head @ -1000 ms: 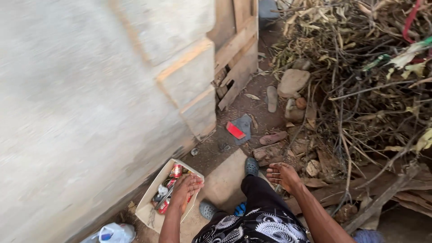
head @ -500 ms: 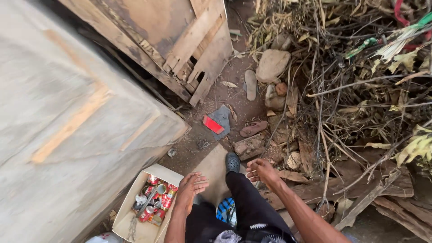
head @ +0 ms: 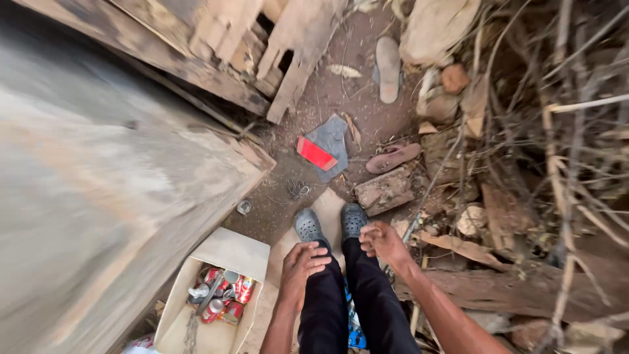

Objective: Picking up trash and sweeping an outdoor area.

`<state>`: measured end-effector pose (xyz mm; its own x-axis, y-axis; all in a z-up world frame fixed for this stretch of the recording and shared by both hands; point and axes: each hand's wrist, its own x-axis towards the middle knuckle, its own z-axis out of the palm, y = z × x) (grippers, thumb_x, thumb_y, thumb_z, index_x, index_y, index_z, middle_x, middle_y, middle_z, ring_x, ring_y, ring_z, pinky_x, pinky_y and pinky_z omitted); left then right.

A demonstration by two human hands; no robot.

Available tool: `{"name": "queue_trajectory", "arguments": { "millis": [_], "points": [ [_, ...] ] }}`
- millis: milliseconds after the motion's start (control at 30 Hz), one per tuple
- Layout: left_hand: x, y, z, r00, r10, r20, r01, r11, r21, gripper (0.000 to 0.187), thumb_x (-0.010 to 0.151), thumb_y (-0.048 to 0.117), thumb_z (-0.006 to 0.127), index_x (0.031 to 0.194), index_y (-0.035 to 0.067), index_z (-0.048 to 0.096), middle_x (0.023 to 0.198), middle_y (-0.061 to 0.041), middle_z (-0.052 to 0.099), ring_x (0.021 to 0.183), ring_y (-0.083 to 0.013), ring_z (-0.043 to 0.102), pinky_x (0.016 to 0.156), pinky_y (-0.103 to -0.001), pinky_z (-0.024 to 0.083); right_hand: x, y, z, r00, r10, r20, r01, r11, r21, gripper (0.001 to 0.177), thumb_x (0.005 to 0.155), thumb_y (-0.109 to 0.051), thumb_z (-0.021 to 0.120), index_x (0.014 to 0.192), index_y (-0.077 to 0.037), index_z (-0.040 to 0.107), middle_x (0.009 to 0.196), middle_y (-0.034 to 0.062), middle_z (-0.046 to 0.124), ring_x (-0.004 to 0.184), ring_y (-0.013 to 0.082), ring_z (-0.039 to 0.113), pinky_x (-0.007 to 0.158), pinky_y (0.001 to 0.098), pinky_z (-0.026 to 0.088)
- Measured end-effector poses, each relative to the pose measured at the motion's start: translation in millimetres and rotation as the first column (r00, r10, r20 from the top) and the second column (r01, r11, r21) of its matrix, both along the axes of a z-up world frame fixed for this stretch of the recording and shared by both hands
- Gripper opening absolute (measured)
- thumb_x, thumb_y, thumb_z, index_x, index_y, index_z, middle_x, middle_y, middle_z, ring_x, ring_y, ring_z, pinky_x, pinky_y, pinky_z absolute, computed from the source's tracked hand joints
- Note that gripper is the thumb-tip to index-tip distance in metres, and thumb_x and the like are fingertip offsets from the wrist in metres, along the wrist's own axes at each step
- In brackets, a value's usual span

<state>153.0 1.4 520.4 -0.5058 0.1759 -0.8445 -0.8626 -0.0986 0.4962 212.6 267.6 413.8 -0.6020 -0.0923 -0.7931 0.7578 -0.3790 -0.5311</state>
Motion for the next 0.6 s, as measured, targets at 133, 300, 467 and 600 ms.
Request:
{"name": "queue_trajectory", "arguments": {
  "millis": [133, 300, 467, 600],
  "points": [
    [-8, 13, -98, 1.0, -0.013, 0.0, 0.013, 0.999, -0.047, 0.038, 0.101, 0.033, 0.054, 0.123, 0.003, 0.063, 0.11, -0.017, 0.075, 0.096, -0.0265, 0.077, 0.085, -0.036, 0.058, -21, -6, -162, 0.977, -0.158, 0.14, 0.172, 0.981, -0.093, 0.041, 0.103, -0.039, 0.041, 0.109, -0.004, 0.063, 0.089, 0.0073, 0.068, 0.076, 0.0219, 0.065, 0.065, 0.0358, 0.052],
    [-23, 41, -149, 0.991, 0.128, -0.028, -0.126, 0.991, 0.055, 0.033, 0.101, 0.026, 0.055, 0.123, 0.003, 0.061, 0.114, -0.018, 0.074, 0.1, -0.0267, 0.076, 0.089, -0.035, 0.058, -83, -16, -278, 0.97, 0.205, -0.129, -0.124, 0.878, 0.462, 0.021, 0.088, -0.016, 0.059, 0.101, -0.002, 0.067, 0.086, 0.0096, 0.075, 0.074, 0.024, 0.071, 0.062, 0.0387, 0.056],
    [-30, 53, -189, 0.995, 0.097, 0.037, -0.098, 0.995, 0.028, 0.031, 0.101, 0.027, 0.052, 0.119, 0.004, 0.063, 0.112, -0.017, 0.076, 0.099, -0.0252, 0.077, 0.087, -0.036, 0.059, -152, -27, -320, 0.885, 0.464, 0.029, -0.291, 0.503, 0.814, 0.022, 0.088, -0.016, 0.068, 0.104, 0.0, 0.069, 0.086, 0.0184, 0.073, 0.078, 0.0327, 0.072, 0.067, 0.0436, 0.057],
    [-44, 55, -223, 0.987, 0.134, 0.089, -0.139, 0.988, 0.059, 0.027, 0.1, 0.024, 0.056, 0.117, 0.004, 0.063, 0.111, -0.016, 0.075, 0.097, -0.0248, 0.076, 0.086, -0.035, 0.057, -198, -42, -346, 0.822, 0.567, 0.059, -0.338, 0.401, 0.852, 0.041, 0.083, -0.018, 0.076, 0.118, -0.001, 0.067, 0.11, 0.0257, 0.069, 0.101, 0.0417, 0.066, 0.082, 0.0513, 0.054]
  ]
}}
